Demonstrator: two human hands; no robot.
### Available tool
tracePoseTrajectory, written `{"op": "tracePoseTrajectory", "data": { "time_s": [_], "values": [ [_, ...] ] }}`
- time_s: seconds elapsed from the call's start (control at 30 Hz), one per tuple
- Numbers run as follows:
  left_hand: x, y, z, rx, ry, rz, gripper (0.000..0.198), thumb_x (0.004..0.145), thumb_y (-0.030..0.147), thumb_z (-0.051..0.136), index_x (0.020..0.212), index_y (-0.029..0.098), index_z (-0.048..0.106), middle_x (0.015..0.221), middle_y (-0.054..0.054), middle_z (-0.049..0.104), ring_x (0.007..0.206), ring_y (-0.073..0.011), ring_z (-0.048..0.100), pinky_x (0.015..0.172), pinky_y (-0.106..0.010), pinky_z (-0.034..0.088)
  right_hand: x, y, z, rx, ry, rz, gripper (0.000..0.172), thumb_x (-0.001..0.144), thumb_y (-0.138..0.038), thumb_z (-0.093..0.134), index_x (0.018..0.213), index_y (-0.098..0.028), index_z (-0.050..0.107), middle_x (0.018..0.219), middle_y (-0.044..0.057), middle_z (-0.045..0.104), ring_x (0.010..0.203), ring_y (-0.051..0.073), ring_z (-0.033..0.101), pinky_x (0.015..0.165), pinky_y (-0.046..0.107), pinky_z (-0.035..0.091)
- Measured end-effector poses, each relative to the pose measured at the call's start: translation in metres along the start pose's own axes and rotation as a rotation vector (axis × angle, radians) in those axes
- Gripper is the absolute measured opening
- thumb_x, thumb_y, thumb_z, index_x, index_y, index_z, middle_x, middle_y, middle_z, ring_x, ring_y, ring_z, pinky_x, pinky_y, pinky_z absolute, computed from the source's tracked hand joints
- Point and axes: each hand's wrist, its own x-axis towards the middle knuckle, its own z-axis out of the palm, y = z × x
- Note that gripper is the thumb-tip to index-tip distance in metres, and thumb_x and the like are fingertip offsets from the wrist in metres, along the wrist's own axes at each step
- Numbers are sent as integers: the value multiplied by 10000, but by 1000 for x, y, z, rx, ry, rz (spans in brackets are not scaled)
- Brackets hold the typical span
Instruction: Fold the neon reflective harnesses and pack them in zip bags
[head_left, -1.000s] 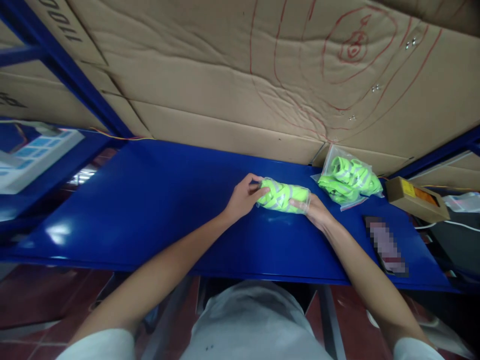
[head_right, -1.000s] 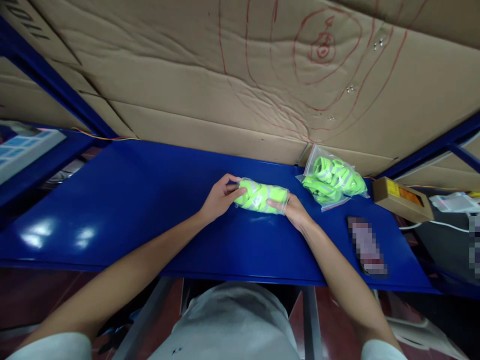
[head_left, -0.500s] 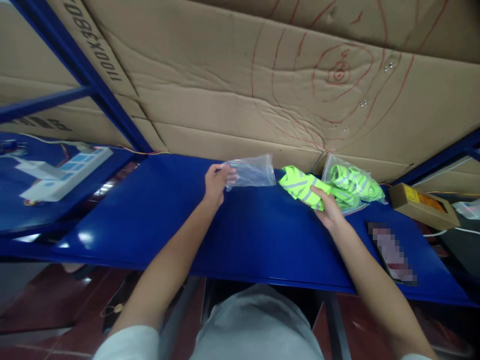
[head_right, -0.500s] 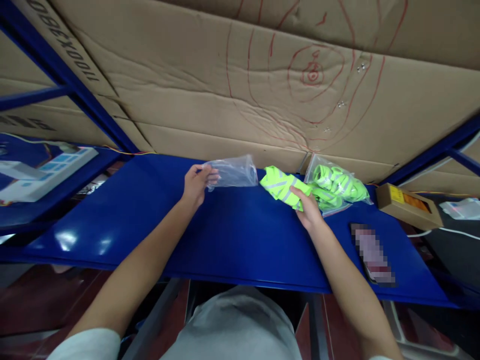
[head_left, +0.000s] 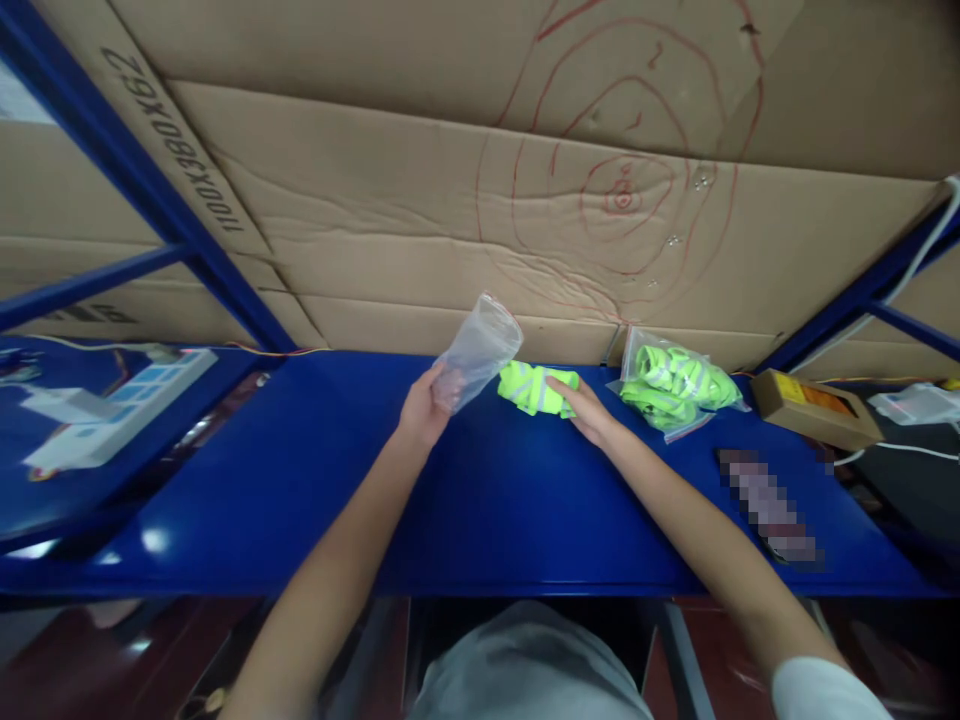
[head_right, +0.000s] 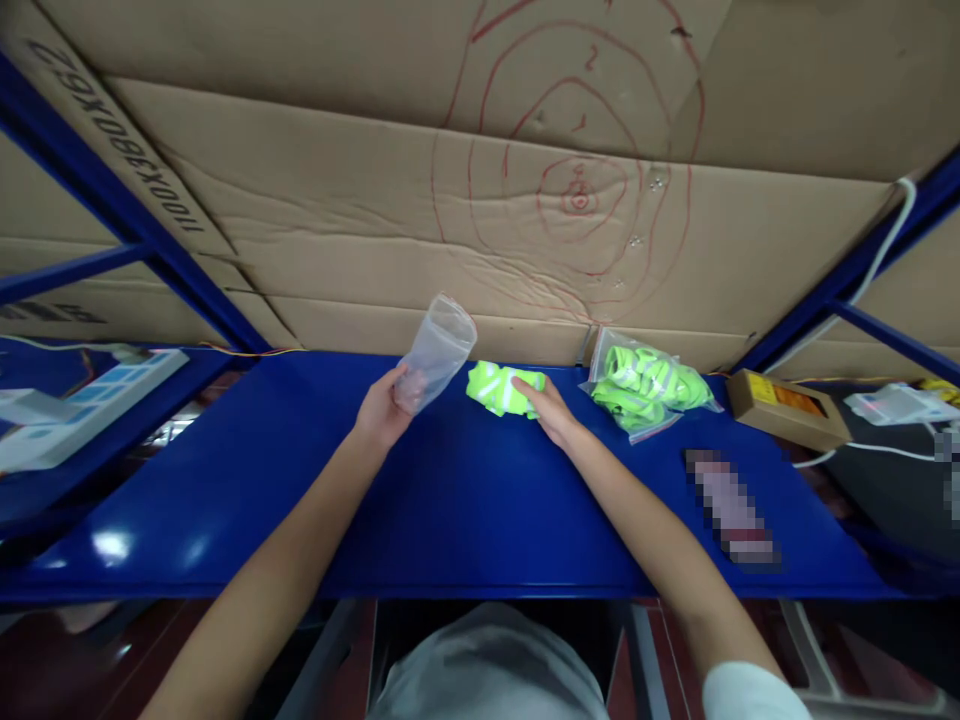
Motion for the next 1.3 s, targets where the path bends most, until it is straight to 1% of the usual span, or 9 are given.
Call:
{"op": "tracePoseTrajectory", "data": {
  "time_s": [0.17,0.27,0.4,0.57,0.67,0.77,0.9,1.1,1.3],
  "values": [
    [-27,-20,18,-4,-135,-15,128,796,186,758,870,165,655,864,-48,735,815,-164,727,797,-279,626,3,-25,9,-56,171,-228,665,771,-686,751,1264,-257,628,1428,84,623,1450,243,461,1178,404,413],
    [-45,-26,26,-2,-223,1,242,763,234,833,848,196,609,884,-9,734,898,-166,746,920,-303,612,-38,-32,-3,41,-17,-321,699,895,-813,478,1355,-298,588,1378,73,651,1235,238,648,995,386,539],
    [-76,-42,35,137,-504,-81,313,795,346,850,896,213,585,1017,-42,755,1034,-230,747,1006,-408,585,-94,-29,-28,35,-94,-255,636,786,-584,808,1329,-325,601,1218,40,721,988,208,717,809,320,571],
    [-106,-69,41,378,-844,-242,452,801,396,850,1139,258,583,1285,-115,687,1212,-296,674,956,-442,587,-126,-44,-108,-245,521,-461,333,814,-495,790,985,-225,696,904,39,721,786,201,660,746,348,545],
    [-106,-77,39,499,-880,-254,460,802,427,841,1142,249,588,1258,-121,662,1093,-279,704,875,-417,599,-133,-67,-184,-649,1008,-833,308,894,-446,696,1067,-191,696,1114,110,708,1069,269,653,993,444,500],
    [-98,-79,36,552,-865,-222,409,840,467,794,1116,228,609,1183,-107,658,987,-245,703,805,-390,609,-129,-88,-255,-1018,1209,-905,286,936,-401,617,1099,-173,678,1091,140,699,1076,301,640,1004,480,486],
    [-90,-79,35,605,-900,-206,372,878,493,745,1051,180,640,1100,-93,666,941,-220,683,757,-349,601,-97,-101,-305,-1288,1198,-705,323,993,-416,475,1104,-163,643,1082,167,668,1015,304,626,886,444,504],
    [-89,-81,36,648,-906,-196,364,907,496,713,1022,156,653,1059,-90,670,914,-204,668,763,-348,594,-45,-79,-305,-1471,703,-545,326,914,-381,590,1169,-185,644,1172,150,672,1074,309,623,897,405,503],
    [-90,-80,38,664,-918,-218,368,908,502,711,996,149,656,1033,-96,689,873,-190,668,745,-336,586,-47,-60,-321,-1390,711,-589,518,898,-386,592,1336,-111,559,1266,212,612,1175,341,579,1002,481,490]
  ]
}}
